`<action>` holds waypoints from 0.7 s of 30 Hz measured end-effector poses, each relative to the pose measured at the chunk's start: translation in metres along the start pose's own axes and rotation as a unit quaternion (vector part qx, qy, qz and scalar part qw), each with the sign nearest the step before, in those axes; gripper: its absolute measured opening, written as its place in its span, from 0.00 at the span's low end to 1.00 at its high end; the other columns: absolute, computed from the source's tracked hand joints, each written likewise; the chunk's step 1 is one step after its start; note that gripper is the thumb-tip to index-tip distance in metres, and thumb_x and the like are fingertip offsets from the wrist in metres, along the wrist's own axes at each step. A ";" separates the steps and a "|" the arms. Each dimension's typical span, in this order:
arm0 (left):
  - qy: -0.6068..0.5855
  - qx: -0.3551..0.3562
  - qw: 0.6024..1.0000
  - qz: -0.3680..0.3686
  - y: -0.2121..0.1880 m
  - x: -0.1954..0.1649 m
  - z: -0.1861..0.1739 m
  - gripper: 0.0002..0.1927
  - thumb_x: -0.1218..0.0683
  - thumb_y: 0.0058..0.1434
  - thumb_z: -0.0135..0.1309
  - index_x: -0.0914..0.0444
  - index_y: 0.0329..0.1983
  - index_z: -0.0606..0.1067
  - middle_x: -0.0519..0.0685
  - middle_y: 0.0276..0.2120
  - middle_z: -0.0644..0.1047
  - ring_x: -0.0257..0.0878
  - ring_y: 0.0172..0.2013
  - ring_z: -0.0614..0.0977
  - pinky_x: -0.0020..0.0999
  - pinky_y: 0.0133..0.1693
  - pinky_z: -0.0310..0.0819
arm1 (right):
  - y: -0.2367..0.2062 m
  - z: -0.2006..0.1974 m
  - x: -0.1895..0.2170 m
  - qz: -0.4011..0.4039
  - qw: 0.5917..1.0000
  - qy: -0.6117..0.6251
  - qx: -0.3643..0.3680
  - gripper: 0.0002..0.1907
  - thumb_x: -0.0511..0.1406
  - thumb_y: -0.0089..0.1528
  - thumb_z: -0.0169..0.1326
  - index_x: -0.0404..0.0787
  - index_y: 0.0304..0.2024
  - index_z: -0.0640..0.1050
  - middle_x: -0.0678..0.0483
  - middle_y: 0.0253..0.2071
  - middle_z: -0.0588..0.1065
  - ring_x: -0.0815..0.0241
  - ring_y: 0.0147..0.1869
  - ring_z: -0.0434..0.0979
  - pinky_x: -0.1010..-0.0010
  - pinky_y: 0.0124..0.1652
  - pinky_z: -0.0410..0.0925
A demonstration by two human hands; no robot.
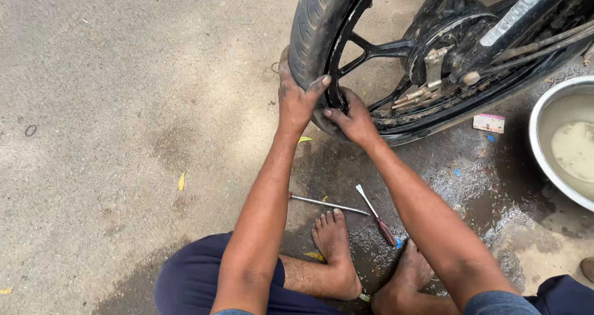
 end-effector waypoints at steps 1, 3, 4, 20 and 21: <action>-0.028 0.031 0.999 -0.034 -0.006 0.017 0.005 0.63 0.30 0.52 0.65 0.69 0.76 0.48 0.64 0.61 0.72 0.52 0.61 0.77 0.43 0.62 0.71 | 0.000 0.001 -0.003 -0.006 1.000 0.021 0.012 0.36 0.40 0.59 0.66 0.31 0.64 0.67 0.39 0.58 0.74 0.48 0.63 0.75 0.59 0.61 0.65; -0.049 0.019 0.998 -0.021 -0.013 0.039 0.004 0.58 0.32 0.54 0.67 0.69 0.74 0.54 0.63 0.60 0.75 0.51 0.60 0.79 0.43 0.62 0.73 | 0.000 0.007 -0.003 -0.018 0.997 0.063 0.038 0.38 0.39 0.58 0.66 0.30 0.65 0.66 0.40 0.58 0.74 0.48 0.63 0.75 0.59 0.61 0.66; -0.062 0.015 0.998 -0.017 -0.015 0.051 0.005 0.56 0.34 0.54 0.68 0.70 0.73 0.56 0.63 0.59 0.77 0.51 0.60 0.80 0.42 0.61 0.74 | 0.000 0.007 -0.001 -0.013 0.999 0.034 0.029 0.38 0.40 0.56 0.67 0.30 0.63 0.67 0.41 0.56 0.75 0.48 0.61 0.76 0.59 0.59 0.66; -0.071 0.045 0.991 -0.107 0.007 0.039 -0.006 0.57 0.35 0.48 0.69 0.67 0.71 0.56 0.62 0.57 0.77 0.49 0.56 0.81 0.40 0.60 0.74 | -0.023 0.003 0.007 -0.010 0.988 -0.147 -0.050 0.43 0.43 0.55 0.68 0.27 0.66 0.65 0.33 0.61 0.69 0.34 0.65 0.66 0.50 0.62 0.59; -0.063 0.039 0.992 -0.100 0.003 0.039 -0.007 0.58 0.34 0.49 0.69 0.68 0.72 0.55 0.63 0.58 0.75 0.51 0.58 0.79 0.42 0.62 0.73 | -0.043 0.001 0.002 -0.019 0.985 -0.165 -0.044 0.43 0.43 0.56 0.67 0.28 0.67 0.66 0.34 0.64 0.67 0.35 0.68 0.64 0.50 0.64 0.58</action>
Point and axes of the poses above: each hand's wrist, its own y-axis towards the middle knuckle, its own z-axis out of the palm, x = y × z, the point moved 9 cm from there along y, towards the middle knuckle
